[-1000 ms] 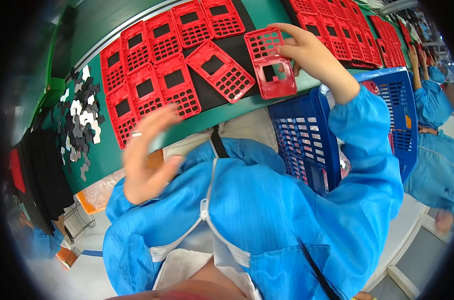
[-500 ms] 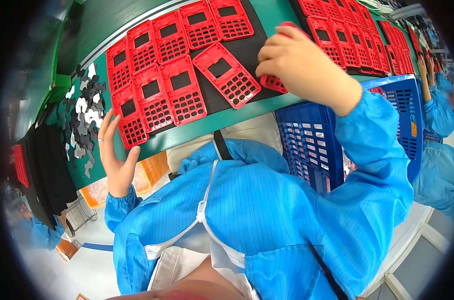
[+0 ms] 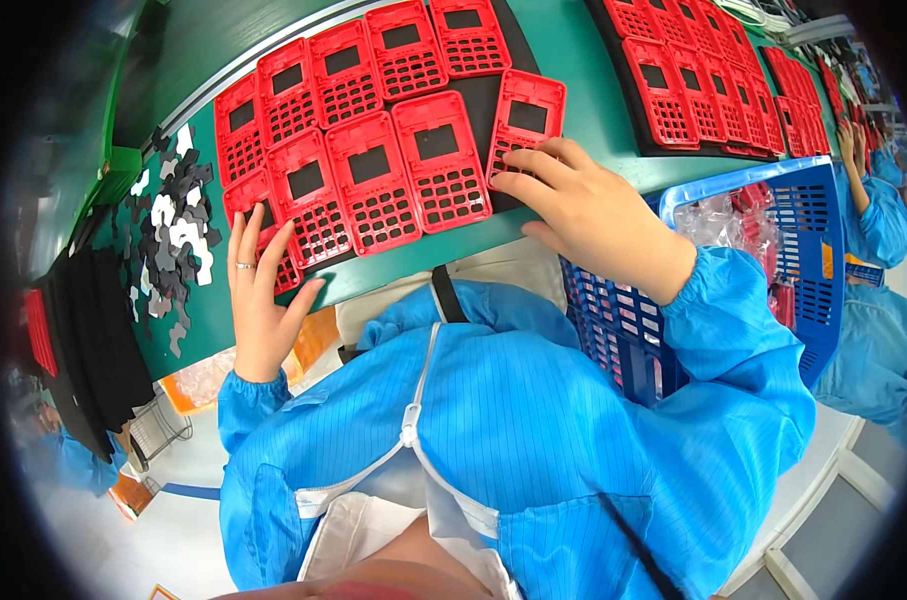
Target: Sorting and assembling red plastic electronic component housings at a factory workstation.
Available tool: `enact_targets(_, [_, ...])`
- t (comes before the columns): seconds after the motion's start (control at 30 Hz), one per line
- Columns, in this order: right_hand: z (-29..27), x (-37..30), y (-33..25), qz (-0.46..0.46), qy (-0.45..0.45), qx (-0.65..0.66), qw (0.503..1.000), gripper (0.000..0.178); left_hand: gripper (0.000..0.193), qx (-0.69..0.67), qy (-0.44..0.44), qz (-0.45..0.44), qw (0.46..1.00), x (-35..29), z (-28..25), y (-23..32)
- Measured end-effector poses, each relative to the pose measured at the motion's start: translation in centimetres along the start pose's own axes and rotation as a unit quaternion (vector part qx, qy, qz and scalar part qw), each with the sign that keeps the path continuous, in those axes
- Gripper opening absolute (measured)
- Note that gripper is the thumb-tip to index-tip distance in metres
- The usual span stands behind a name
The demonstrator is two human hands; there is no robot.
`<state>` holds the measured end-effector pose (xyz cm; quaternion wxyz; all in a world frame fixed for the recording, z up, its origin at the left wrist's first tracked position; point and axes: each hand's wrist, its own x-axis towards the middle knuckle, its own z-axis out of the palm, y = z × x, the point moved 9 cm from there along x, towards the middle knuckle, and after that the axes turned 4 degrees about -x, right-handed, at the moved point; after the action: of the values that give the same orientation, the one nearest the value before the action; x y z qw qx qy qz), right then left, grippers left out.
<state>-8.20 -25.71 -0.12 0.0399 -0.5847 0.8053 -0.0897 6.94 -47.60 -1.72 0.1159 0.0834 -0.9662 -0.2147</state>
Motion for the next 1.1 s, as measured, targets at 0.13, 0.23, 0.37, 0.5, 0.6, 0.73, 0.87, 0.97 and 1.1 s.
enact_targets(0.13, [-1.2, 0.8, -0.4, 0.008, 0.014, 0.012, 1.0, 0.05, 0.059, 0.005, 0.023, 0.007, 1.0, 0.1, -1.1, 0.5])
enact_targets(0.23, [-0.5, 2.1, 0.2, 0.011, 0.01, 0.023, 1.0, 0.048, 0.059, 0.015, 0.019, 0.005, 1.0, 0.6, -1.1, -0.3])
enact_targets(0.37, [-3.3, 2.2, 1.7, 0.024, 0.083, 0.079, 0.993, 0.043, 0.058, -0.139, 0.081, -0.013, 0.987, 0.6, -2.9, -1.5])
enact_targets(0.5, [0.6, -0.8, 11.3, 0.346, 0.055, 0.377, 0.858, 0.066, 0.06, -0.532, 0.088, -0.22, 0.813, 0.0, -2.4, -6.0])
enact_targets(0.6, [2.4, 0.1, 11.6, 0.387, 0.008, 0.504, 0.772, 0.065, 0.058, -0.63, 0.058, -0.283, 0.721, 0.2, -2.1, -9.4])
enact_targets(0.73, [3.2, 1.0, 13.6, 0.384, 0.019, 0.474, 0.792, 0.054, 0.046, -0.685, -0.022, -0.211, 0.697, 2.2, -0.5, -9.5])
enact_targets(0.87, [4.8, 1.5, 15.1, 0.39, 0.03, 0.456, 0.799, 0.046, 0.048, -0.678, -0.007, -0.198, 0.708, 2.2, -0.5, -11.1])
enact_targets(0.97, [3.1, -0.8, 15.6, 0.418, 0.08, 0.478, 0.769, 0.041, 0.057, -0.604, -0.017, -0.219, 0.766, 1.9, -1.8, -8.8])
enact_targets(1.1, [0.8, -1.4, 15.9, 0.391, 0.167, 0.48, 0.767, 0.041, 0.052, -0.634, -0.042, -0.193, 0.748, 4.1, -1.5, -7.2])
